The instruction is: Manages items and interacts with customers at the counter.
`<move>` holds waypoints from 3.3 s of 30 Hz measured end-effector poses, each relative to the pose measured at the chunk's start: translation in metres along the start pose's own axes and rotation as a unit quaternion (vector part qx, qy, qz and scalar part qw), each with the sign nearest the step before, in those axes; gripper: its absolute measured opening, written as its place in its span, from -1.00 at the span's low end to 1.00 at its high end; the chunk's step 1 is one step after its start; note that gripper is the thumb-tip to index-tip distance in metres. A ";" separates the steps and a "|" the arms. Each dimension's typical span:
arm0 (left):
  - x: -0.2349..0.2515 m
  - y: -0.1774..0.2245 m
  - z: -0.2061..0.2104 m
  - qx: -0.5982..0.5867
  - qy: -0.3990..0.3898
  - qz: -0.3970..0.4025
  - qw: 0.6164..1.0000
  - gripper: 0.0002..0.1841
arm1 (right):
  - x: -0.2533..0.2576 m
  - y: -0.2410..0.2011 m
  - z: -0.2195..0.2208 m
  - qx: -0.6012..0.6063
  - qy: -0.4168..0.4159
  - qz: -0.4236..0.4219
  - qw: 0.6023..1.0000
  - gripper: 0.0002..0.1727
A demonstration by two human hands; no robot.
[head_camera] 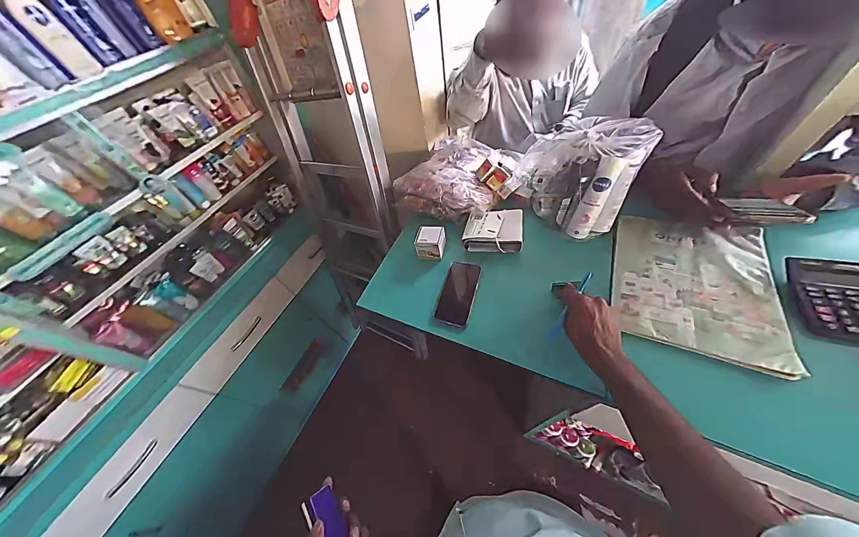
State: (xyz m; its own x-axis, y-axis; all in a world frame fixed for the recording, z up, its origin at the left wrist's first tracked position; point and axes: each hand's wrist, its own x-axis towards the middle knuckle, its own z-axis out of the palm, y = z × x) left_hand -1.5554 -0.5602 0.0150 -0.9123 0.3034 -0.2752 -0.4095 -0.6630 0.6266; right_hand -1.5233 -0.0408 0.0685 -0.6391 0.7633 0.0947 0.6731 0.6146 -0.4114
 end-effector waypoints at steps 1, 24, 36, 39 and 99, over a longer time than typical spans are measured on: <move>0.024 0.018 -0.001 0.018 -0.015 -0.010 1.000 -0.41 | -0.004 -0.004 0.008 0.000 0.034 -0.004 0.999 -0.65; 0.281 0.028 0.135 0.338 -0.380 -0.106 0.855 -0.11 | -0.014 -0.148 0.047 0.228 0.016 0.117 0.966 0.16; 0.356 -0.040 0.245 0.698 -0.522 0.124 0.475 -0.05 | -0.055 0.139 -0.058 0.005 0.209 0.348 0.914 -0.12; 0.363 -0.065 0.261 0.743 -0.522 0.171 0.382 -0.09 | -0.051 0.108 -0.049 0.004 0.206 0.330 0.921 -0.11; 0.419 -0.075 0.236 0.456 -0.429 -0.080 0.776 -0.62 | 0.017 -0.198 0.052 0.231 0.026 -0.055 0.971 -0.82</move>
State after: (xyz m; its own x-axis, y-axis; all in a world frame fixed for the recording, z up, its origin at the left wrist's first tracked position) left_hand -1.9048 -0.2222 0.0245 -0.3495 0.9349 -0.0621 0.0150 0.0718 0.9973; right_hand -1.6867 -0.1598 0.1048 -0.6693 0.7149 0.2022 0.3549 0.5467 -0.7584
